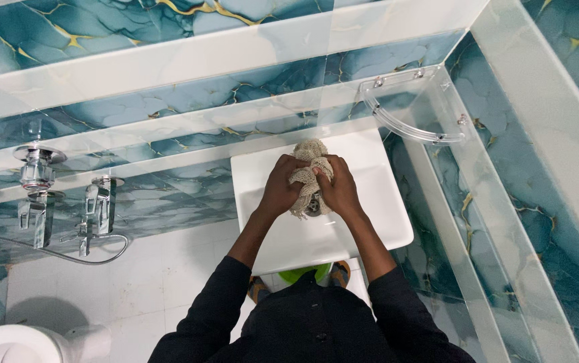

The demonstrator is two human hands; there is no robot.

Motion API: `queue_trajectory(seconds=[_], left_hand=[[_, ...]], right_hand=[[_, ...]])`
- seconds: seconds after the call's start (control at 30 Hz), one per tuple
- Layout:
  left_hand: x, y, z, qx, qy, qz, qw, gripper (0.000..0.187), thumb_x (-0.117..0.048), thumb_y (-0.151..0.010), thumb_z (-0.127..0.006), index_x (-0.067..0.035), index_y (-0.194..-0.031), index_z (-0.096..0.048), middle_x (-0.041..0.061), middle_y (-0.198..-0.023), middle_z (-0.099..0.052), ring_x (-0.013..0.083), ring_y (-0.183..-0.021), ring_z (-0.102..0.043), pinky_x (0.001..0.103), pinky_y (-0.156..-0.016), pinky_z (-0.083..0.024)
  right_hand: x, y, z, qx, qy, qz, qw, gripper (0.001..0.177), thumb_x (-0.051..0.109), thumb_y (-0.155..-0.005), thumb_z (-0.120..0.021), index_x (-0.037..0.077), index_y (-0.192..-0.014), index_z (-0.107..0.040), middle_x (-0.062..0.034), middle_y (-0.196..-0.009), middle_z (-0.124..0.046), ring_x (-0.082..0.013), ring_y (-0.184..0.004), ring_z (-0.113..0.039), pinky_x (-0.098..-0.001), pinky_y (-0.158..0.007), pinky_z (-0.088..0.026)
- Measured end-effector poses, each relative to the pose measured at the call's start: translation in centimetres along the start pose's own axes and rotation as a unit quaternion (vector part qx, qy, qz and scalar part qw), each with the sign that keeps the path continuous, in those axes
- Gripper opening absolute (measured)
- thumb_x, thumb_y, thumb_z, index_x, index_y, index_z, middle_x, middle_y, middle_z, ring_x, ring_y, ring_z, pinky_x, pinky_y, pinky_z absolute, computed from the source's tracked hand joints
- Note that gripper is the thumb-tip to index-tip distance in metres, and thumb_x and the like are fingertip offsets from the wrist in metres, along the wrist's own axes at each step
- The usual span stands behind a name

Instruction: The person wipes the sink basin and the chrome faucets using a cloth, then rinses the cloth in a bucket.

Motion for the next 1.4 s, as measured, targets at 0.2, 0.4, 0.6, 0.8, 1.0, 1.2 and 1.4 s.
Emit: queue_trajectory(seconds=[0.2,0.4,0.6,0.8,1.0,1.2,1.4], left_hand=[[1.1,-2.5,0.5,-0.039,-0.006,-0.011,0.999,0.05,0.005,-0.075,-0.067,-0.007,-0.123,-0.062,0.019,-0.135,-0.053,0.0336,-0.121,-0.06,0.04,-0.101,-0.052],[5.3,-5.0,-0.7,-0.029,0.018,0.129,0.991,0.041,-0.007,-0.085,-0.067,-0.009,-0.125,-0.054,0.015,-0.123,-0.067,0.0344,-0.121,-0.065,0.043,-0.101,-0.05],[3.1,-5.9,0.9,-0.1,-0.043,0.002,0.994,0.042,0.001,-0.077,-0.074,-0.006,-0.114,-0.056,0.016,-0.117,-0.063,0.0388,-0.116,-0.061,0.045,-0.098,-0.049],[-1.5,-2.4,1.2,-0.067,-0.055,-0.091,0.992,0.044,0.011,-0.071,-0.066,-0.005,-0.111,-0.06,0.015,-0.112,-0.058,0.038,-0.112,-0.059,0.045,-0.096,-0.049],[-1.9,-2.7,1.3,-0.039,-0.069,-0.084,0.993,0.051,0.013,-0.067,-0.066,-0.006,-0.113,-0.061,0.014,-0.116,-0.058,0.0376,-0.117,-0.058,0.044,-0.097,-0.05],[0.0,-3.9,0.9,-0.066,-0.11,-0.053,0.99,0.046,0.012,-0.069,-0.069,-0.009,-0.109,-0.065,0.012,-0.117,-0.061,0.0372,-0.115,-0.057,0.044,-0.1,-0.047],[1.0,-4.9,0.9,-0.073,-0.037,-0.086,0.993,0.049,0.008,-0.068,-0.075,-0.009,-0.112,-0.062,0.016,-0.122,-0.058,0.0403,-0.124,-0.053,0.045,-0.104,-0.045]], right_hand=[[-0.7,-3.2,-0.4,0.004,0.025,-0.023,0.999,0.032,0.027,-0.099,-0.067,0.005,-0.121,-0.061,-0.0203,-0.11,-0.071,-0.0369,-0.101,-0.07,-0.0437,-0.086,-0.053],[-2.1,-6.3,-1.2,0.005,0.028,-0.041,0.999,0.032,0.027,-0.097,-0.068,0.007,-0.12,-0.061,-0.0188,-0.11,-0.072,-0.0366,-0.102,-0.07,-0.0445,-0.087,-0.054],[-1.6,-7.1,-1.2,0.019,0.022,0.0,1.0,0.028,0.022,-0.097,-0.068,0.006,-0.119,-0.063,-0.0191,-0.11,-0.071,-0.0363,-0.102,-0.07,-0.0437,-0.089,-0.053],[-0.9,-3.1,-0.5,-0.01,0.035,0.051,0.998,0.028,0.017,-0.097,-0.068,0.004,-0.12,-0.061,-0.0184,-0.112,-0.064,-0.0372,-0.106,-0.064,-0.0435,-0.092,-0.05],[-1.8,-2.9,-0.7,-0.015,0.028,0.071,0.997,0.029,0.017,-0.096,-0.07,0.004,-0.121,-0.059,-0.0182,-0.112,-0.061,-0.036,-0.106,-0.063,-0.0432,-0.091,-0.05],[-3.7,-4.3,-1.7,0.091,-0.136,-0.135,0.977,0.037,0.018,-0.099,-0.066,0.009,-0.132,-0.051,-0.0133,-0.109,-0.065,-0.0235,-0.097,-0.06,-0.0382,-0.085,-0.049],[-2.0,-5.9,-1.6,0.076,-0.108,-0.049,0.99,0.035,0.009,-0.094,-0.065,0.009,-0.128,-0.059,-0.0118,-0.117,-0.067,-0.026,-0.107,-0.066,-0.0359,-0.089,-0.053]])
Point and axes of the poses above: each hand's wrist, its own y-axis away from the middle knuckle, its own z-axis out of the back of the hand, x = y × z, the point moved 9 cm from there along -y, towards the middle knuckle
